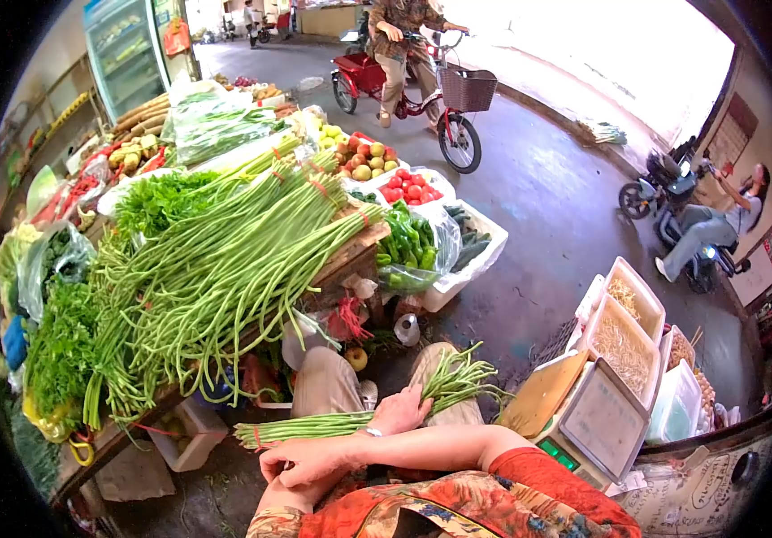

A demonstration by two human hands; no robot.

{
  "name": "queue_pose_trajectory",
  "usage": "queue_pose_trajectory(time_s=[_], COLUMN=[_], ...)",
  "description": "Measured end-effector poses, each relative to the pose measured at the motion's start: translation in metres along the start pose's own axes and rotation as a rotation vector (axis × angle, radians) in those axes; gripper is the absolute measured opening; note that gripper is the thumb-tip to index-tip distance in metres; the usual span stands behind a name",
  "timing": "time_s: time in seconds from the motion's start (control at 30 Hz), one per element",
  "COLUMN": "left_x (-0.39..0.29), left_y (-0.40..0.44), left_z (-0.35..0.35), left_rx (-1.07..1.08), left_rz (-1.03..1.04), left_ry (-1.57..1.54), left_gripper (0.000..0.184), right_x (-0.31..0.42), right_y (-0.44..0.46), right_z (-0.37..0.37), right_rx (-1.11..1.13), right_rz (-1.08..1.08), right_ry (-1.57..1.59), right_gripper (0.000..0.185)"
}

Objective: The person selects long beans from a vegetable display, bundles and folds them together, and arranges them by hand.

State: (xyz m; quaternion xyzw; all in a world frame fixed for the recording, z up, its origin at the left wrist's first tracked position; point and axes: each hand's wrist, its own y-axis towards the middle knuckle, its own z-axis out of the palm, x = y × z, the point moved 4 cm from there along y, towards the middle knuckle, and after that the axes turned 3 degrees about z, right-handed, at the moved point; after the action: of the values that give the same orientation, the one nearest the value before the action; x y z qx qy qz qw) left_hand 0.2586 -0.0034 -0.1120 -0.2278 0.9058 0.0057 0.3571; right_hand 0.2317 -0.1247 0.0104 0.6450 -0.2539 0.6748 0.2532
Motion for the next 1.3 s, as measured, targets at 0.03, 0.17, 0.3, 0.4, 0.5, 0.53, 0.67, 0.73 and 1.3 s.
queue_pose_trajectory(time_s=[0.03, 0.17, 0.3, 0.4, 0.5, 0.53, 0.67, 0.73, 1.3], left_x=[0.000, -0.005, -0.003, -0.003, -0.003, -0.002, -0.002, -0.002, -0.003], left_y=[0.000, -0.002, 0.000, -0.002, -0.001, 0.000, 0.000, 0.000, -0.001], left_z=[0.001, -0.005, -0.001, -0.005, -0.003, -0.002, -0.002, -0.001, -0.002], left_rx=[0.005, 0.017, 0.041, 0.027, 0.018, 0.029, 0.033, 0.031, 0.013], left_rz=[-0.008, -0.028, -0.033, -0.029, -0.012, -0.023, -0.032, -0.032, -0.024], left_ry=[0.002, -0.002, 0.014, -0.004, -0.015, -0.009, -0.016, -0.017, -0.026], left_gripper=[0.040, 0.041, 0.041, 0.041, 0.042, 0.042, 0.042, 0.042, 0.040], right_x=[-0.006, -0.010, 0.006, 0.004, 0.001, -0.005, -0.013, -0.015, -0.020], right_y=[0.002, 0.004, -0.001, 0.000, -0.002, -0.001, 0.002, 0.001, -0.001], right_z=[0.001, -0.002, 0.002, 0.002, 0.001, 0.001, -0.003, -0.001, -0.004], right_rx=[0.002, -0.013, 0.019, 0.015, 0.026, 0.025, 0.019, 0.033, 0.042], right_rz=[-0.005, -0.063, 0.037, 0.049, 0.053, 0.038, -0.088, -0.036, -0.059], right_ry=[0.029, 0.117, 0.064, 0.006, 0.013, 0.058, 0.141, 0.161, 0.220], right_gripper=[0.025, 0.024, 0.022, 0.021, 0.021, 0.021, 0.021, 0.021, 0.027])
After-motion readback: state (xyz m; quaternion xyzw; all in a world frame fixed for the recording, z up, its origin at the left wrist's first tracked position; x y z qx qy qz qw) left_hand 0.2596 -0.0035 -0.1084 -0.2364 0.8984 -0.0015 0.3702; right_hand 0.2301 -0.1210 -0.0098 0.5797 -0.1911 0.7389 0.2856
